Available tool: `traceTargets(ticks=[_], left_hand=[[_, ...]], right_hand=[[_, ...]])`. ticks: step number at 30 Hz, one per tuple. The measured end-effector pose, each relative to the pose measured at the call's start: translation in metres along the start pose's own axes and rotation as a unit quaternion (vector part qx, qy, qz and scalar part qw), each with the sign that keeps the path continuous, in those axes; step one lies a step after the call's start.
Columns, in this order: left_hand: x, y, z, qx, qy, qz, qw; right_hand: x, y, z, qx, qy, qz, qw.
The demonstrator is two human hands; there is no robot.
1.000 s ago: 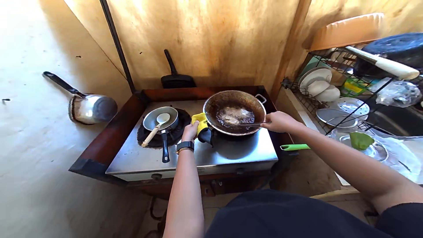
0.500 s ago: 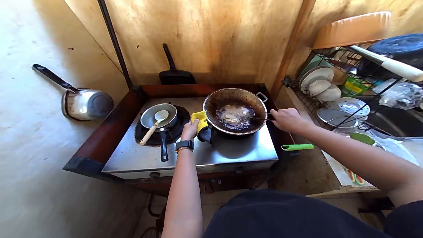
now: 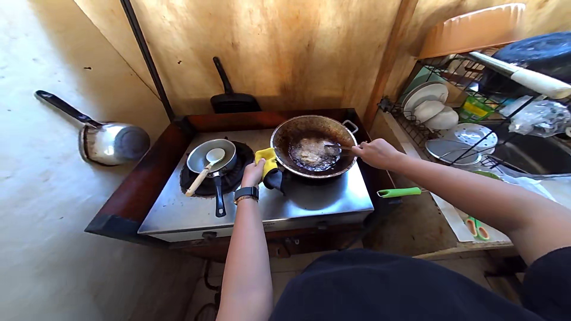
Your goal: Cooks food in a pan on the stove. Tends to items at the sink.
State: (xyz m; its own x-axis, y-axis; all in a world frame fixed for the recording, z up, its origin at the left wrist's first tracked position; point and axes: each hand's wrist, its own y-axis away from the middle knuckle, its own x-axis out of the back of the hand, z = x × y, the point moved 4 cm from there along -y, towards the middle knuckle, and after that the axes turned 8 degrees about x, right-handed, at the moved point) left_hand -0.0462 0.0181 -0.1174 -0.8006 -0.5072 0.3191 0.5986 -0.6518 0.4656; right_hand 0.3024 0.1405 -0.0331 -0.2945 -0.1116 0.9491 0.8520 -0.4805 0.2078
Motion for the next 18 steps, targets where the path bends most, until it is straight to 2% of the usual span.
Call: traceTargets(ticks=[7, 18], left_hand=[[0.000, -0.001, -0.001, 0.000, -0.006, 0.006, 1.000], [-0.001, 0.004, 0.001, 0.003, 0.007, 0.008, 1.000]], right_hand=[[-0.001, 0.003, 0.003, 0.007, -0.005, 0.017, 1.000], [-0.006, 0.006, 0.008, -0.050, -0.048, 0.017, 0.997]])
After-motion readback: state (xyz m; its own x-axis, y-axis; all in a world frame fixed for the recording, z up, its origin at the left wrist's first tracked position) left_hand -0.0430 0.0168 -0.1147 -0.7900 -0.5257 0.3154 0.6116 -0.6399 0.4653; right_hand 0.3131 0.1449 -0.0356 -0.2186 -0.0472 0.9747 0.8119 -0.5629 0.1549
